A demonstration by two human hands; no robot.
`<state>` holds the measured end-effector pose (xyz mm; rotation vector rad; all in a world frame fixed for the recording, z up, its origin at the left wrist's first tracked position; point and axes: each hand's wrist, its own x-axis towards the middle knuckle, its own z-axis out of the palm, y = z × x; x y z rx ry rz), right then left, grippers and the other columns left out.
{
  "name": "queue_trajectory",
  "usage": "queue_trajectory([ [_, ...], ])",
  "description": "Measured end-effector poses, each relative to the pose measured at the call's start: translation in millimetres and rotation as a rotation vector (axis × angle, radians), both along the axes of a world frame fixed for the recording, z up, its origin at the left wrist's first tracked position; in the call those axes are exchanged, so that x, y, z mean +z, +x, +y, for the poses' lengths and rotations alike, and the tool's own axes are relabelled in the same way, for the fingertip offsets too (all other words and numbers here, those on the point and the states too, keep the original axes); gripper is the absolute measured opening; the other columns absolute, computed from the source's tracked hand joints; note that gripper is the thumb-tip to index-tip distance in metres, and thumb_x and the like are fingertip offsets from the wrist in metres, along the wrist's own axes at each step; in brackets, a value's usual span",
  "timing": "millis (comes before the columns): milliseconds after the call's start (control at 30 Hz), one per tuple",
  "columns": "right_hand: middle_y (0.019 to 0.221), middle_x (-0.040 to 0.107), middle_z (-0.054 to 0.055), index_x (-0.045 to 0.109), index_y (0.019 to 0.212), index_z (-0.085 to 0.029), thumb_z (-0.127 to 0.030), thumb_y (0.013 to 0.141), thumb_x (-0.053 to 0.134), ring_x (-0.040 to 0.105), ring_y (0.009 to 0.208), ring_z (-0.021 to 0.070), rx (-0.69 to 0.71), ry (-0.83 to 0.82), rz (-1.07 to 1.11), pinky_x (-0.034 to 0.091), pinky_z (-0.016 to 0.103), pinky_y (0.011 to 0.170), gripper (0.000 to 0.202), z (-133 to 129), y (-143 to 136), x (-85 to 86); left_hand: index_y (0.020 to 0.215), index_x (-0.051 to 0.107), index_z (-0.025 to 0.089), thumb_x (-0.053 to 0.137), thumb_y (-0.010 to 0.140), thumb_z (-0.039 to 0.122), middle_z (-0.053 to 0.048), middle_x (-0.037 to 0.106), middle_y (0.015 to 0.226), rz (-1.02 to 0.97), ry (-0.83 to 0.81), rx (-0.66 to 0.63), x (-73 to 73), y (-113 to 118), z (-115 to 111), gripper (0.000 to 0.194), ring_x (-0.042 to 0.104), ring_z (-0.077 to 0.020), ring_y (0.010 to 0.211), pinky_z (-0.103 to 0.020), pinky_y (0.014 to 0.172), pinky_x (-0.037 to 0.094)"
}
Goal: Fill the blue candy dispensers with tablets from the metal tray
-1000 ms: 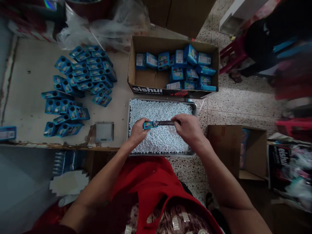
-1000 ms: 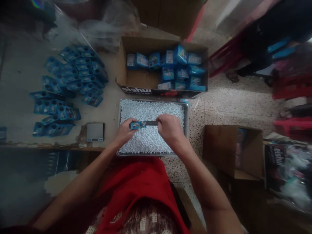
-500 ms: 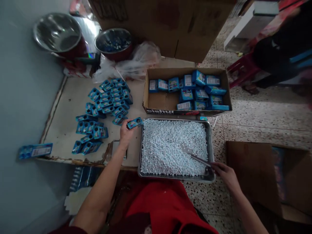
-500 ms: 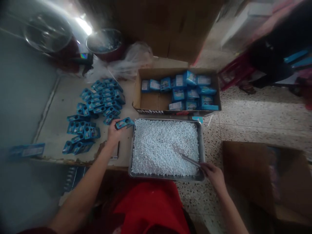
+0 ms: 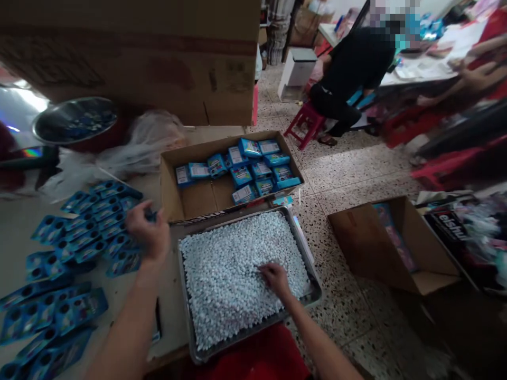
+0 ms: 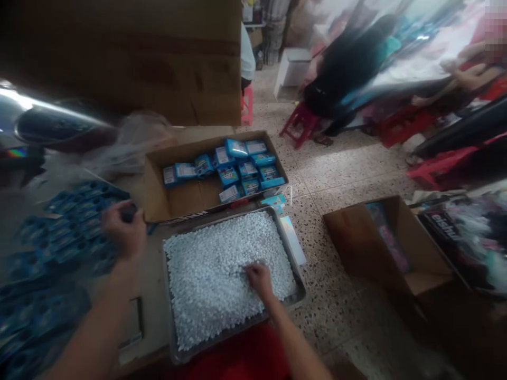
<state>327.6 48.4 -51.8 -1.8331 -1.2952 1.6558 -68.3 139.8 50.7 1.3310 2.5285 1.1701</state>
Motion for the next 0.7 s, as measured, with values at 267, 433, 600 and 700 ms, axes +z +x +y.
queue_trajectory([
  [267, 0.055, 0.06, -0.001, 0.076, 0.075, -0.02, -0.042, 0.073, 0.07, 0.052, 0.053, 0.014, -0.086, -0.069, 0.145, 0.038, 0.024, 0.051, 0.023, 1, -28, -40.9, 0.113, 0.068, 0.017, 0.079, 0.076, 0.044, -0.011, 0.071, 0.115, -0.142, -0.238, -0.93, 6.5, 249, 211, 0.047, 0.065, -0.0257, 0.103, -0.035, 0.091, 0.05],
  [433, 0.051, 0.052, -0.004, 0.074, 0.08, -0.017, -0.047, 0.07, 0.07, 0.041, 0.045, 0.0102, -0.136, -0.114, 0.227, 0.032, 0.023, 0.045, 0.032, -8, 5, -36.4, 0.102, 0.073, 0.015, 0.089, 0.055, 0.058, -0.012, 0.073, 0.102, 0.016, -0.585, -1.126, -5.5, 296, 255, 0.065, 0.065, -0.0317, 0.099, -0.036, 0.083, 0.05],
  [600, 0.053, 0.056, -0.004, 0.073, 0.083, -0.015, -0.045, 0.071, 0.072, 0.04, 0.043, 0.0079, -0.141, -0.166, 0.328, 0.028, 0.022, 0.043, 0.031, -12, 22, -17.9, 0.096, 0.074, 0.017, 0.086, 0.059, 0.051, -0.006, 0.073, 0.096, -0.006, -0.423, -1.11, 16.9, 226, 225, 0.052, 0.067, -0.0285, 0.094, -0.034, 0.082, 0.05],
  [700, 0.053, 0.057, -0.004, 0.074, 0.087, -0.015, -0.046, 0.072, 0.075, 0.04, 0.042, 0.0073, -0.114, -0.192, 0.353, 0.025, 0.022, 0.042, 0.034, -8, 28, -0.4, 0.103, 0.073, 0.017, 0.081, 0.069, 0.047, -0.006, 0.074, 0.101, -0.139, -0.25, -0.935, 39.5, 167, 164, 0.047, 0.067, -0.0239, 0.093, -0.033, 0.085, 0.052],
])
